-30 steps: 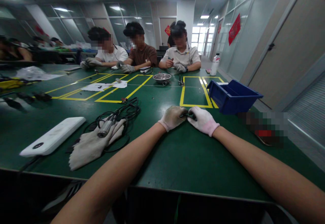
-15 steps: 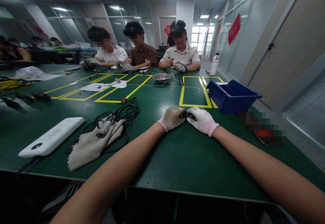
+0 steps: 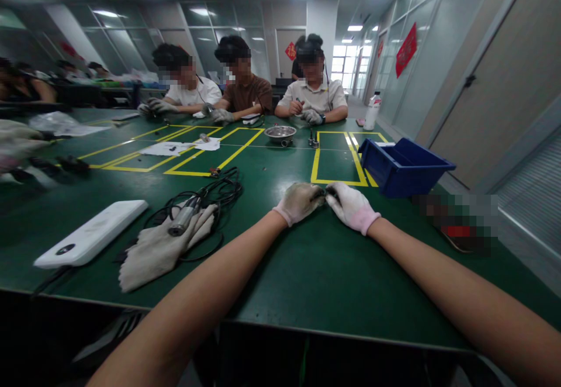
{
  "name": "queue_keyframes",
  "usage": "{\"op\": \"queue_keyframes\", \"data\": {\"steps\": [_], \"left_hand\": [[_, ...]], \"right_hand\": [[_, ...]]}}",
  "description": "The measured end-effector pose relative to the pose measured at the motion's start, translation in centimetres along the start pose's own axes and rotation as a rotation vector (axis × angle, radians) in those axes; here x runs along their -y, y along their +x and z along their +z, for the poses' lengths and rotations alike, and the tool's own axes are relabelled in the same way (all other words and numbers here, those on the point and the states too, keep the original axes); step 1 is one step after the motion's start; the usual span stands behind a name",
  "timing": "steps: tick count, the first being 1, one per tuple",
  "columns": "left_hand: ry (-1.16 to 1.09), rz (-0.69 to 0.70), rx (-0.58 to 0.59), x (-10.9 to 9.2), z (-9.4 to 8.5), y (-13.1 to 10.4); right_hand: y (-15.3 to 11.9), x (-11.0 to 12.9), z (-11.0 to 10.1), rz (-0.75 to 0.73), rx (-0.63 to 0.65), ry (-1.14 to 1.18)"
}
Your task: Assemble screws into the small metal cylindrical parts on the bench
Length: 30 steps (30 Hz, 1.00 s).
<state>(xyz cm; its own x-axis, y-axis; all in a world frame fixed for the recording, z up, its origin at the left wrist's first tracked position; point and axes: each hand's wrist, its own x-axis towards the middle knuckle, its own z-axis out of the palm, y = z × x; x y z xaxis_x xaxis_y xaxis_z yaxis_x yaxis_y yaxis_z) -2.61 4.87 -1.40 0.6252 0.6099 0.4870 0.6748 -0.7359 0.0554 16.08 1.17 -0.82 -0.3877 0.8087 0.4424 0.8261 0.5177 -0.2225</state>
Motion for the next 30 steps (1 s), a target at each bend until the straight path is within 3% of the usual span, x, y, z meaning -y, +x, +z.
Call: {"op": "queue_keyframes", "data": {"steps": [15, 20, 24, 30], "left_hand": [[-0.106, -0.044, 0.016, 0.15, -0.06, -0.01], [-0.294, -0.002, 0.042, 0.48, 0.13, -0.12], [-0.481, -0.043, 0.070, 0.47, 0.66, 0.02], [-0.913, -0.016, 0.237, 0.72, 0.33, 0.42]], "right_hand": [[-0.11, 0.20, -0.29, -0.037, 0.000, 0.038], [-0.18, 0.32, -0.50, -0.049, 0.000, 0.064], [-0.06, 0.13, -0.19, -0.039, -0.015, 0.075], [0.00, -0.10, 0.05, -0.017, -0.057, 0.028]]}}
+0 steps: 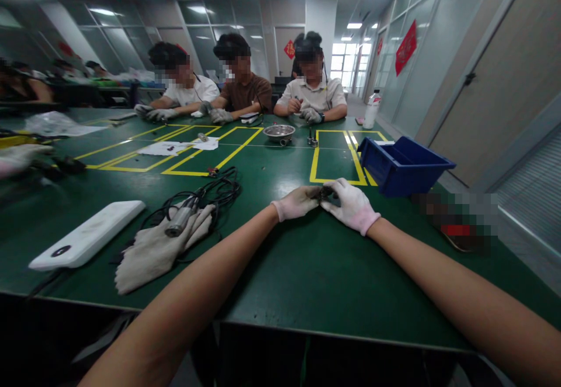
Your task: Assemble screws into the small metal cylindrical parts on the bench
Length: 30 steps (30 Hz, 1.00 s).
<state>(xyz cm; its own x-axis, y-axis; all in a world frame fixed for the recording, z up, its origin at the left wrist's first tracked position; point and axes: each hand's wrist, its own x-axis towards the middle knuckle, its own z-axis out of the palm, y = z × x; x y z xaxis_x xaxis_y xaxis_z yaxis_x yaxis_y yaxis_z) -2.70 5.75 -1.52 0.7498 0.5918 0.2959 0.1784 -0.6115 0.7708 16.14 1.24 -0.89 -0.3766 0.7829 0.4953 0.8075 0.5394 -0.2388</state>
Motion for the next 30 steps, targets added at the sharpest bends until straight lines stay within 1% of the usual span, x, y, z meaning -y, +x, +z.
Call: {"op": "queue_keyframes", "data": {"steps": [2, 3, 6, 9, 11, 13, 16, 20, 22, 24, 27, 30], "left_hand": [[-0.100, -0.042, 0.022, -0.3, -0.3, 0.0], [-0.155, -0.077, 0.014, -0.4, -0.3, 0.0], [-0.297, -0.197, -0.059, -0.8, 0.2, 0.2], [-0.302, -0.263, -0.145, -0.9, 1.0, 0.6], [-0.271, -0.262, -0.204, -0.9, 1.4, 0.9], [-0.239, -0.259, -0.233, -1.0, 1.6, 1.0], [-0.185, -0.250, -0.208, -1.3, 1.3, 0.7], [-0.195, -0.187, -0.129, -1.4, 0.8, 0.2], [-0.233, -0.161, -0.068, -1.2, 0.9, 0.1], [-0.235, -0.161, -0.027, -1.0, 1.1, 0.1], [-0.169, -0.188, -0.041, -1.0, 1.6, 0.2], [-0.082, -0.192, -0.109, -1.2, 1.7, 0.4]], "right_hand": [[0.0, -0.1, -0.1, -0.028, -0.036, -0.011], [0.0, -0.1, -0.1, -0.044, -0.057, -0.013], [-0.1, -0.3, -0.1, -0.080, -0.094, -0.005], [-0.1, -0.2, -0.1, -0.092, -0.104, -0.011], [-0.1, 0.0, -0.2, -0.083, -0.111, -0.030], [0.0, 0.2, -0.3, -0.062, -0.112, -0.060], [0.0, 0.5, -0.6, -0.015, -0.084, -0.135], [0.0, 0.7, -0.8, 0.063, 0.026, -0.257], [0.0, 0.8, -0.9, 0.052, 0.076, -0.299], [0.0, 0.8, -0.9, 0.007, 0.108, -0.322], [0.0, 0.8, -1.0, -0.021, 0.142, -0.333], [-0.1, 0.7, -1.0, 0.039, 0.145, -0.341]]}}
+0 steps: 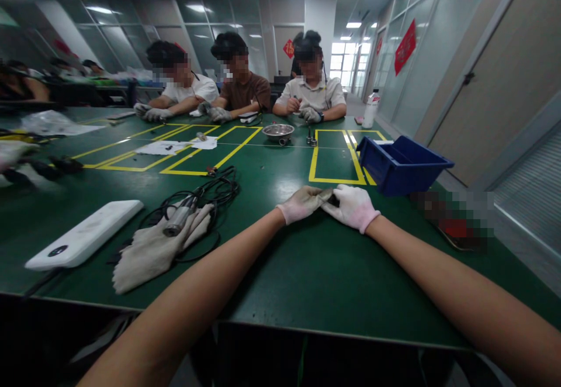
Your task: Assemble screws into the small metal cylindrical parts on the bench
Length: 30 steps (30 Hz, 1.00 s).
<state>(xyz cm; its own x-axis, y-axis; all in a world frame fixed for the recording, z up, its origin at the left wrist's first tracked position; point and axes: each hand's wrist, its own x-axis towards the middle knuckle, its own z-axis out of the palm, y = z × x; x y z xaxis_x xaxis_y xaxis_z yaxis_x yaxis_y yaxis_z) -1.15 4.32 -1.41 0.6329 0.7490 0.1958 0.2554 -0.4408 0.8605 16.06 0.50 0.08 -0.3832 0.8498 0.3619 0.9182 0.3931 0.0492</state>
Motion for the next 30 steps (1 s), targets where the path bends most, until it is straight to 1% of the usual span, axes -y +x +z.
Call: {"op": "queue_keyframes", "data": {"steps": [2, 3, 6, 8, 10, 12, 20, 24, 27, 30], "left_hand": [[0.096, 0.012, -0.101, 0.1, -0.5, 0.0], [0.181, 0.014, -0.159, 0.3, -0.8, -0.1], [0.579, 0.011, -0.311, 1.3, -2.1, -0.4], [0.816, -0.023, -0.363, 2.1, -2.7, -0.7], [0.941, -0.073, -0.387, 2.7, -3.0, -0.8], [0.994, -0.098, -0.390, 3.0, -3.0, -0.8], [1.044, -0.078, -0.365, 3.2, -2.7, -0.6], [1.069, -0.070, -0.357, 3.0, -2.8, -0.6], [1.084, -0.116, -0.328, 2.7, -2.7, -0.6], [1.098, -0.173, -0.293, 2.3, -2.7, -0.7]], "right_hand": [[-0.1, 0.0, 0.0, 0.023, 0.001, -0.010], [-0.2, 0.1, -0.1, 0.021, 0.003, -0.017], [-0.3, 0.3, -0.3, -0.008, 0.004, -0.042], [-0.4, 0.5, -0.5, -0.035, -0.001, -0.046], [-0.4, 0.6, -0.7, -0.061, -0.010, -0.042], [-0.5, 0.6, -0.8, -0.081, -0.015, -0.037], [-0.6, 0.7, -0.8, -0.112, 0.007, -0.042], [-0.7, 0.7, -0.8, -0.116, -0.022, -0.021], [-0.7, 0.6, -0.8, -0.117, -0.031, -0.016], [-0.6, 0.7, -0.8, -0.125, -0.004, -0.038]]}}
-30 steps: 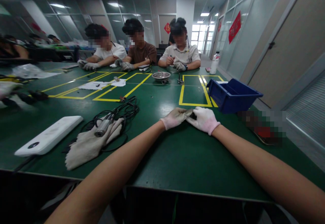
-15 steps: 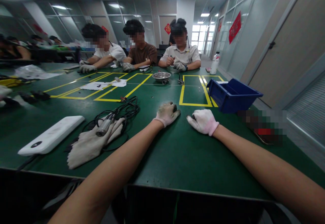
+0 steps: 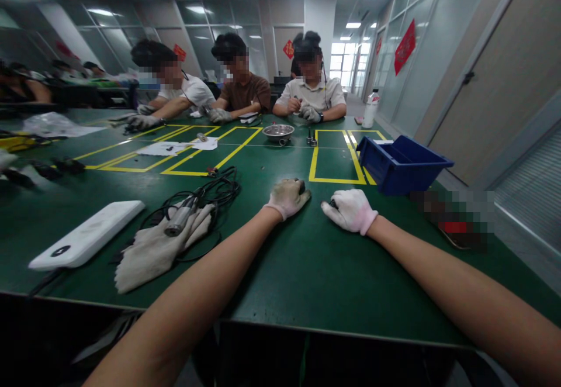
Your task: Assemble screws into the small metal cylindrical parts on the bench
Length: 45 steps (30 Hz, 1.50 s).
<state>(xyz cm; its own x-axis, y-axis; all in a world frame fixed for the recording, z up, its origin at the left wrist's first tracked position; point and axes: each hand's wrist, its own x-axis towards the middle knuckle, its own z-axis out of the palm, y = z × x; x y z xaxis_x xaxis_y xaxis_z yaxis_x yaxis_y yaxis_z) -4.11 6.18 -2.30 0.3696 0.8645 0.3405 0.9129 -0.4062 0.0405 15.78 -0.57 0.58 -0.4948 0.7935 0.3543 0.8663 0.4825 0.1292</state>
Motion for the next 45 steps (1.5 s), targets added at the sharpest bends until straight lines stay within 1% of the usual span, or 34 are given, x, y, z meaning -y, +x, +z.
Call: {"op": "queue_keyframes", "data": {"steps": [5, 11, 17, 23, 29, 38, 45], "left_hand": [[0.013, 0.001, 0.027, -0.21, -0.26, 0.01], [0.026, -0.010, 0.042, -0.43, -0.61, -0.10], [0.018, -0.011, 0.050, -0.49, -0.82, -0.13], [0.026, -0.002, 0.044, -0.35, -0.72, -0.15], [0.032, 0.002, 0.039, -0.18, -0.47, -0.16], [0.028, 0.002, 0.043, -0.21, -0.52, -0.11], [0.027, 0.013, 0.049, -0.20, -0.66, -0.15]], "right_hand": [[0.17, 0.11, -0.01, -0.031, 0.056, -0.039], [0.32, 0.12, -0.10, -0.029, 0.113, -0.022], [0.57, -0.09, 0.32, -0.073, 0.206, -0.039], [0.61, -0.23, 0.61, -0.067, 0.208, -0.014], [0.52, -0.18, 0.51, -0.094, 0.210, -0.023], [0.66, -0.01, 0.19, -0.066, 0.295, -0.022], [0.75, -0.04, 0.13, -0.074, 0.298, -0.026]]}}
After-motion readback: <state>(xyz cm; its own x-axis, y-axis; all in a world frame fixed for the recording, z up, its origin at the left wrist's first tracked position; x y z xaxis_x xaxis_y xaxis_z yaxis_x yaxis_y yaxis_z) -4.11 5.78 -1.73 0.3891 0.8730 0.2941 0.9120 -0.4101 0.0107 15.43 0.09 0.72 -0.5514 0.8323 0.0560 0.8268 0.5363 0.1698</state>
